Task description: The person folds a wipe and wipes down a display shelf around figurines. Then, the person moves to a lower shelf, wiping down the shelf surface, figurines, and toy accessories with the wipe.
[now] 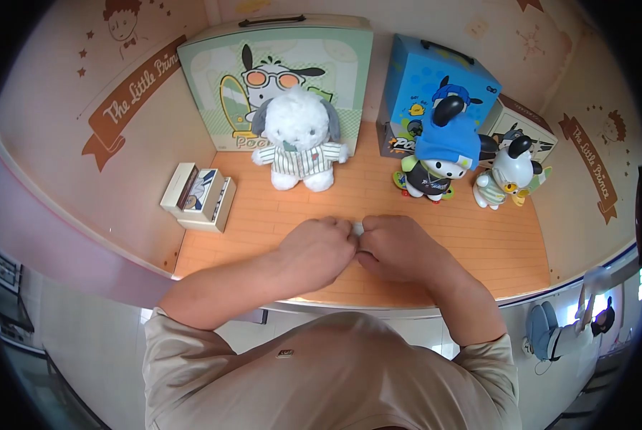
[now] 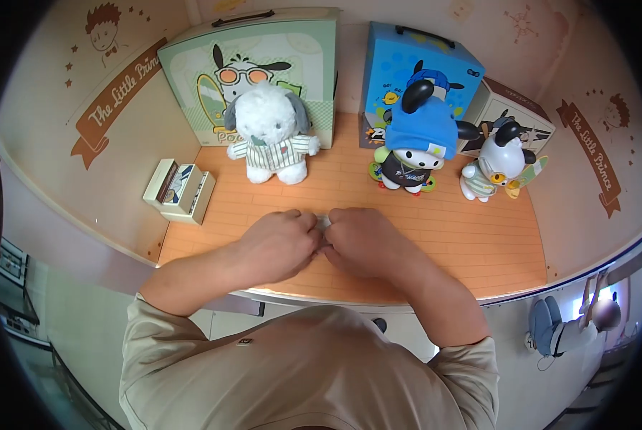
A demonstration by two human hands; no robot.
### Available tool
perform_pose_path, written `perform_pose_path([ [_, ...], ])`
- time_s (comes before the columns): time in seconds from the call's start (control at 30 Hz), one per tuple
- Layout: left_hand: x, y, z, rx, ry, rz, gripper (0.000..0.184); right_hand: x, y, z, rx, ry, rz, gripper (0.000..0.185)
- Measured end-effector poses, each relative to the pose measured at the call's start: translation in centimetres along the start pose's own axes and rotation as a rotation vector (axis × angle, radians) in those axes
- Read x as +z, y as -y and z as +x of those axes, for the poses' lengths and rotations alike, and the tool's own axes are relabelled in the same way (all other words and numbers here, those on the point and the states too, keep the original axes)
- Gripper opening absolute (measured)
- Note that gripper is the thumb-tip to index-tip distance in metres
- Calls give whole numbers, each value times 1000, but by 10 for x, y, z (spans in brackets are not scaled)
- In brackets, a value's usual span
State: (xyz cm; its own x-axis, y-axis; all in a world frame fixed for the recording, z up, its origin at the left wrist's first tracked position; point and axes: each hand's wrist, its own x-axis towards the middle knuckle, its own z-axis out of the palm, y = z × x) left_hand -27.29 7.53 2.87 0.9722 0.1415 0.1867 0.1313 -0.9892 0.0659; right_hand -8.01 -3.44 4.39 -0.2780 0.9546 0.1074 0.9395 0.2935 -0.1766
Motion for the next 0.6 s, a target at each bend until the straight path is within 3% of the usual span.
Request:
perform_pose_path([
  [0.07, 7, -13, -21, 15, -166, -31, 14, -4, 4, -2, -40, 107, 87, 13],
  [0.17, 11, -30, -52, -39, -220, -174, 18, 2, 8, -7, -134, 101, 175, 13],
  [0.23, 18, -36, -73, -108, -413, -309, 19, 7, 12, -9, -210, 84, 262, 13],
  [0.6, 1, -14, -119, -225, -337, -320, 17, 26, 44, 28, -369, 78, 257, 15],
])
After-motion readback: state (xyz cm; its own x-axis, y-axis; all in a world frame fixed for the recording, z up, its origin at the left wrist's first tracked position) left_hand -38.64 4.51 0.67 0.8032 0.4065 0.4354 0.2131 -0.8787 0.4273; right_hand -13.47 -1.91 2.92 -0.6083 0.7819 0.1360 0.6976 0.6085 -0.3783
